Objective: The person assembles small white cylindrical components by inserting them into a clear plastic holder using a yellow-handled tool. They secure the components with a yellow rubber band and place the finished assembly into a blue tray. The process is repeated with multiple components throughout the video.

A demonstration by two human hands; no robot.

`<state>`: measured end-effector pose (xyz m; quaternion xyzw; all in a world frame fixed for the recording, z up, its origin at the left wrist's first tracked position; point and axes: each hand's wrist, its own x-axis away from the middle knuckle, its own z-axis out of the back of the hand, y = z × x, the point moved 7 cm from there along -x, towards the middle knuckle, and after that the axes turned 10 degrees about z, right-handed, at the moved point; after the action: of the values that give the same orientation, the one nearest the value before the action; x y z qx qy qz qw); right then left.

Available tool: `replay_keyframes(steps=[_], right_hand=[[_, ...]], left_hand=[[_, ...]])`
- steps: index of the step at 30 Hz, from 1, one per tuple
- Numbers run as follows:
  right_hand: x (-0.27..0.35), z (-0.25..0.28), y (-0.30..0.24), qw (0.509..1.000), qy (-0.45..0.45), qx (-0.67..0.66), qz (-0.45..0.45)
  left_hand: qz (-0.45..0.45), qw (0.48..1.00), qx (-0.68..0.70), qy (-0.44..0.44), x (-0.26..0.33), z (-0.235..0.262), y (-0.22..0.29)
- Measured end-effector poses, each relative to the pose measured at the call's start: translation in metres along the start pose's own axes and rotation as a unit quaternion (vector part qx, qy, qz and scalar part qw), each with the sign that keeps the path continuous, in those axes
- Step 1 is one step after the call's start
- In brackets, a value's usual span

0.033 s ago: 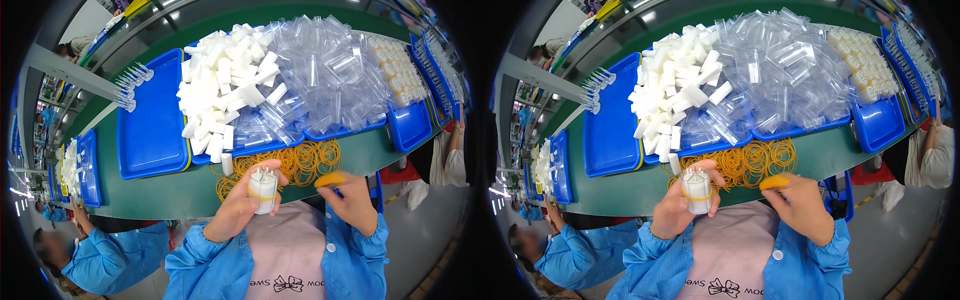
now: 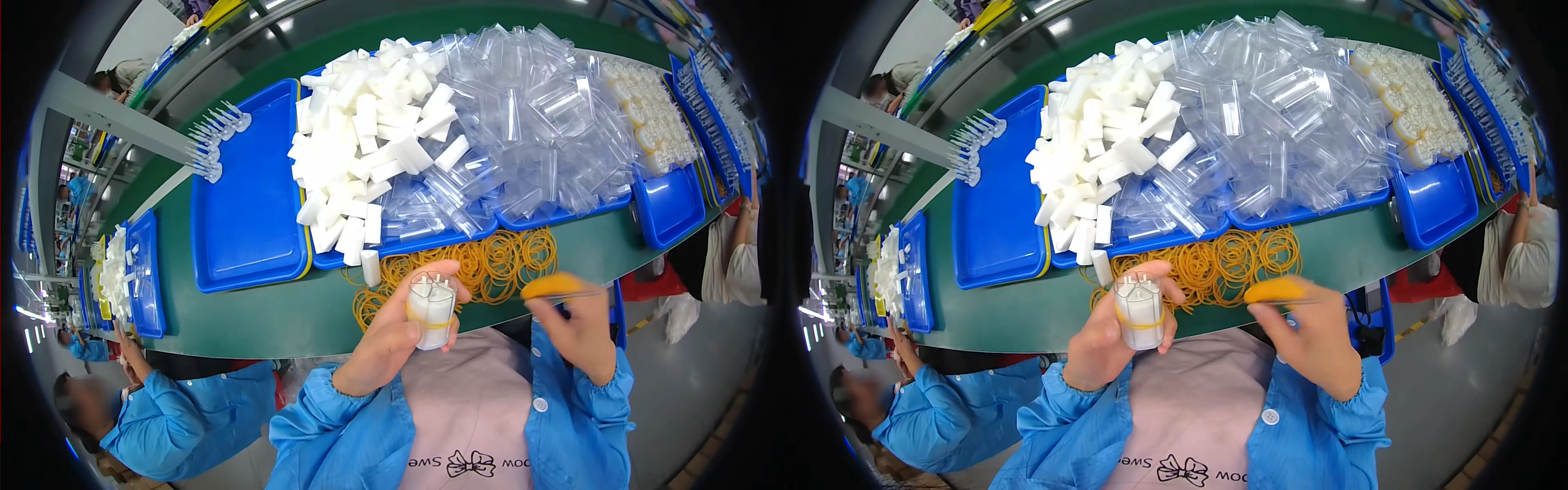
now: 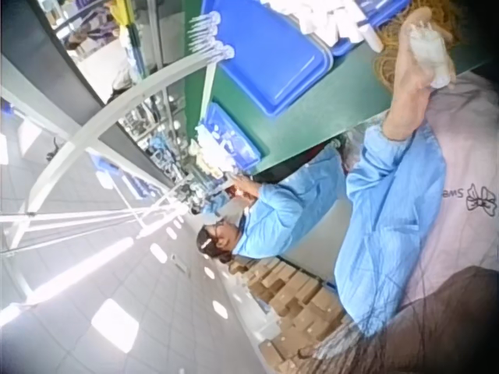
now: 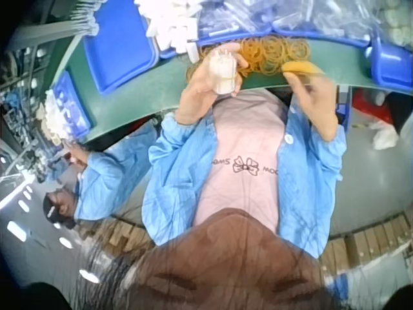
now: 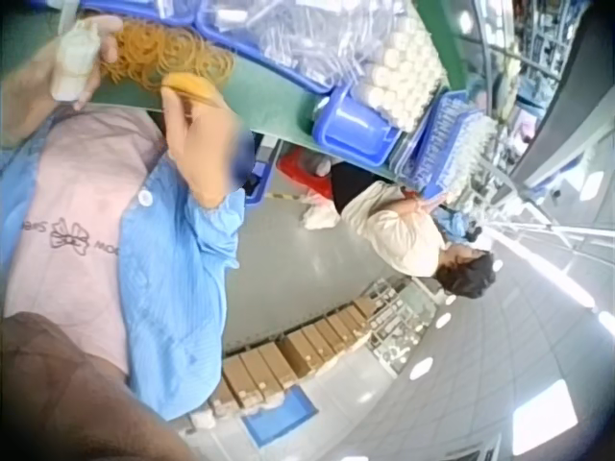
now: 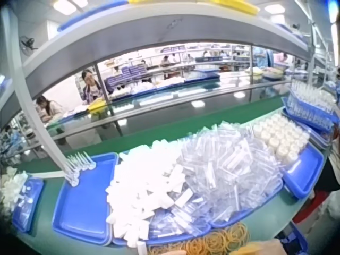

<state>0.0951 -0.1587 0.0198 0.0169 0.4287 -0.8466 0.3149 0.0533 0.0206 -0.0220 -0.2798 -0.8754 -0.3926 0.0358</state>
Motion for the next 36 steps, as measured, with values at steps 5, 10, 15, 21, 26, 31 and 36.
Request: replay_keyframes(steps=[5, 10, 15, 21, 26, 31, 36], right_hand=[[-0.004, 0.009, -0.004, 0.902, 0.169, -0.395, -0.037], [-0.014, -0.012, -0.008, 0.884, 0.128, -0.444, -0.074], [-0.013, -0.019, -0.004, 0.888, 0.120, -0.438, -0.071], [-0.016, -0.020, -0.005, 0.900, 0.104, -0.418, -0.066], [-0.015, -0.018, -0.002, 0.900, 0.120, -0.413, -0.066], [-0.014, -0.020, 0.001, 0.896, 0.117, -0.422, -0.072], [-0.012, -0.016, 0.003, 0.896, 0.119, -0.421, -0.071]], left_hand=[[0.000, 0.986, -0.135, 0.095, 0.001, -0.004, -0.004], [-0.013, 0.962, -0.260, 0.087, 0.002, -0.012, -0.006], [-0.080, 0.896, -0.428, 0.089, 0.004, -0.019, 0.008], [-0.102, 0.867, -0.481, 0.084, 0.000, -0.018, 0.009], [-0.097, 0.852, -0.503, 0.106, -0.001, -0.020, 0.012], [-0.108, 0.861, -0.488, 0.094, -0.003, -0.018, 0.011], [-0.070, 0.905, -0.414, 0.061, -0.006, -0.012, 0.005]])
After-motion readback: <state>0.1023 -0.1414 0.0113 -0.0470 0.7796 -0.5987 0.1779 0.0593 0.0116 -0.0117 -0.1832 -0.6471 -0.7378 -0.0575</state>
